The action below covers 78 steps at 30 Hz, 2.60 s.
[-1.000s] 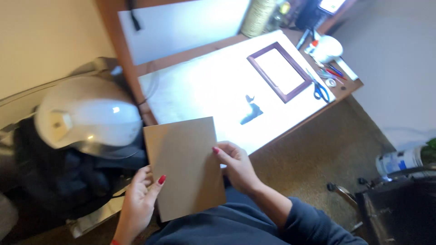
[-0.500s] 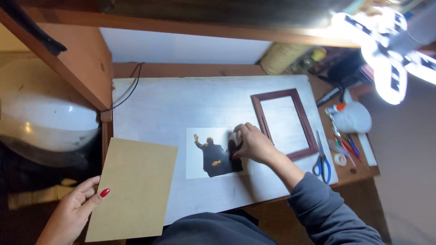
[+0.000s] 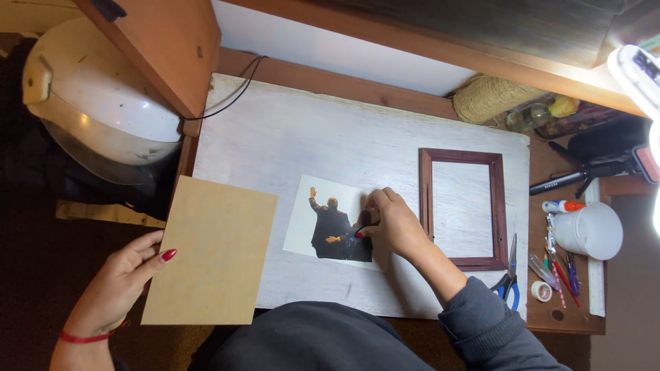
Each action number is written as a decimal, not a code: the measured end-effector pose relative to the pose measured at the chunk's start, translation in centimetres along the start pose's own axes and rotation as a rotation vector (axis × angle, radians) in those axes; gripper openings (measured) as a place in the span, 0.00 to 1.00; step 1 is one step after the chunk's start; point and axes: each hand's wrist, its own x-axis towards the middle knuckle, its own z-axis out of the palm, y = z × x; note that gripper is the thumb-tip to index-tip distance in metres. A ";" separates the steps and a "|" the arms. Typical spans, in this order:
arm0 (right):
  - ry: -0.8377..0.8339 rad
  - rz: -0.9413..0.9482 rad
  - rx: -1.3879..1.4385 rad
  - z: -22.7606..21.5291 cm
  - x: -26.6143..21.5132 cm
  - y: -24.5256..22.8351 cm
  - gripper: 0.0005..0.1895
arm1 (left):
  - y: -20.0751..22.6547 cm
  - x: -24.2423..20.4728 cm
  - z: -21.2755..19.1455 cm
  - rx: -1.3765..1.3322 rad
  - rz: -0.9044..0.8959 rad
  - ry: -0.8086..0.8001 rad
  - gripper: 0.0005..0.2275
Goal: Unpack a new picture frame and insert a photo into it.
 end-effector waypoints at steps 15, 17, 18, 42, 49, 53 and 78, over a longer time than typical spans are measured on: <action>-0.209 0.142 0.257 -1.2 1.9 3.1 0.03 | 0.5 3.3 -0.2 -0.009 0.053 -0.103 0.18; -0.245 0.073 0.248 -2.7 3.1 3.2 0.04 | 0.5 3.3 -0.2 -0.002 0.060 -0.102 0.18; -0.284 0.105 0.339 -3.4 3.4 2.9 0.04 | 0.1 3.3 -0.3 -0.006 0.030 -0.113 0.18; -0.037 0.116 0.346 -9.2 -1.8 0.4 0.05 | 5.7 5.1 7.2 1.074 0.257 0.207 0.17; -0.033 -0.005 0.515 -9.1 -3.1 -0.7 0.05 | 7.3 5.6 10.6 1.010 0.431 0.221 0.19; -0.025 0.038 0.608 -7.8 -2.9 -0.8 0.05 | 5.9 6.3 15.4 0.571 0.313 -0.147 0.20; 0.305 0.121 1.116 -0.9 -4.8 2.2 0.25 | 6.6 6.2 19.4 -0.171 0.178 -0.440 0.08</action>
